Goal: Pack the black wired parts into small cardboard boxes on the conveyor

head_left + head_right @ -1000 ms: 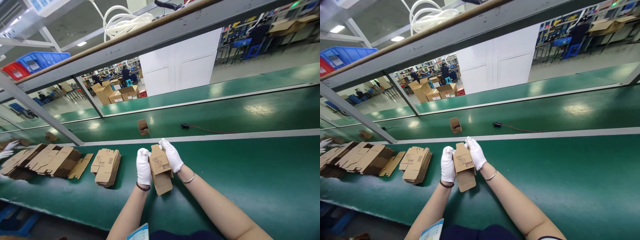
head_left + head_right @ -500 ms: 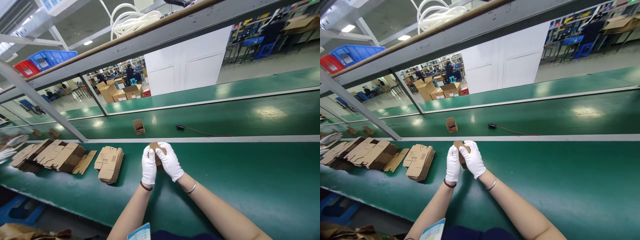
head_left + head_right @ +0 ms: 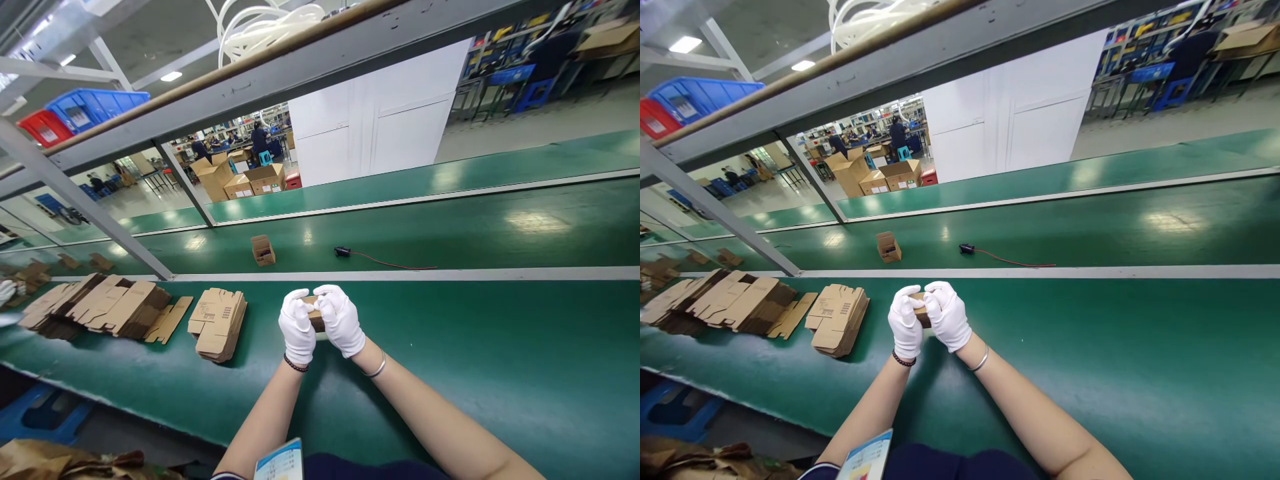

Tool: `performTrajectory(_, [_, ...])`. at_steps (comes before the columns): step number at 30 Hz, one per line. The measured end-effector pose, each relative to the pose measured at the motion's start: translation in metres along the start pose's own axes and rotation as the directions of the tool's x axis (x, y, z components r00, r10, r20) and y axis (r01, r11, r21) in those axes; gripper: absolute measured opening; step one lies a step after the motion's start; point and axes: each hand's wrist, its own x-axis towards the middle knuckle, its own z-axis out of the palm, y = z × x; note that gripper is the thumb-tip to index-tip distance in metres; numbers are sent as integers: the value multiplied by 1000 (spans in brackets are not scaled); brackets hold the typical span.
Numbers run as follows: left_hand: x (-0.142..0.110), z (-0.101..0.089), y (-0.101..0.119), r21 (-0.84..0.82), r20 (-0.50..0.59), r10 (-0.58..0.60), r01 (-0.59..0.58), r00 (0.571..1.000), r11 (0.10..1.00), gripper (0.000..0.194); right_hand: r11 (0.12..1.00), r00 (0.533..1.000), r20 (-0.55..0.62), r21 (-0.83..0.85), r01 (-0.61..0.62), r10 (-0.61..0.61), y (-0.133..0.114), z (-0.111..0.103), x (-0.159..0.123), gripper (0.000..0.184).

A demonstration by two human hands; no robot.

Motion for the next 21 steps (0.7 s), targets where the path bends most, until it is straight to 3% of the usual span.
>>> performTrajectory(5, [3,-3,-7,-24,72,215,-214,974,977,30,980,995,-75,193,-42,58,3,-1,1,30])
performTrajectory(8, [10,-9,-11,36,30,338,-339,941,940,56,872,938,-98,412,-266,333,4,2,4,46])
performTrajectory(10, [13,-12,-14,99,-71,350,-343,934,934,61,648,848,143,585,-489,510,0,6,4,51])
performTrajectory(11, [13,-14,-15,116,-121,337,-324,934,939,61,511,794,319,629,-585,517,-2,9,4,54])
performTrajectory(13, [8,-15,-18,122,-141,288,-272,947,955,57,326,719,569,645,-691,399,-8,13,2,55])
performTrajectory(14, [3,-15,-21,114,-105,258,-246,961,963,54,302,716,610,651,-697,340,-10,13,2,54])
performTrajectory(15, [-2,-15,-24,101,-48,224,-219,973,971,51,318,733,605,661,-680,309,-11,13,2,53])
performTrajectory(17, [-14,-14,-30,70,87,142,-148,986,986,49,440,764,565,627,-643,311,-10,9,5,51])
performTrajectory(19, [-23,-13,-35,61,188,25,-38,982,997,53,615,747,578,469,-634,329,-5,0,10,44])
performTrajectory(21, [-28,-13,-36,109,220,-96,74,971,991,66,809,715,611,199,-553,339,-1,-9,14,34])
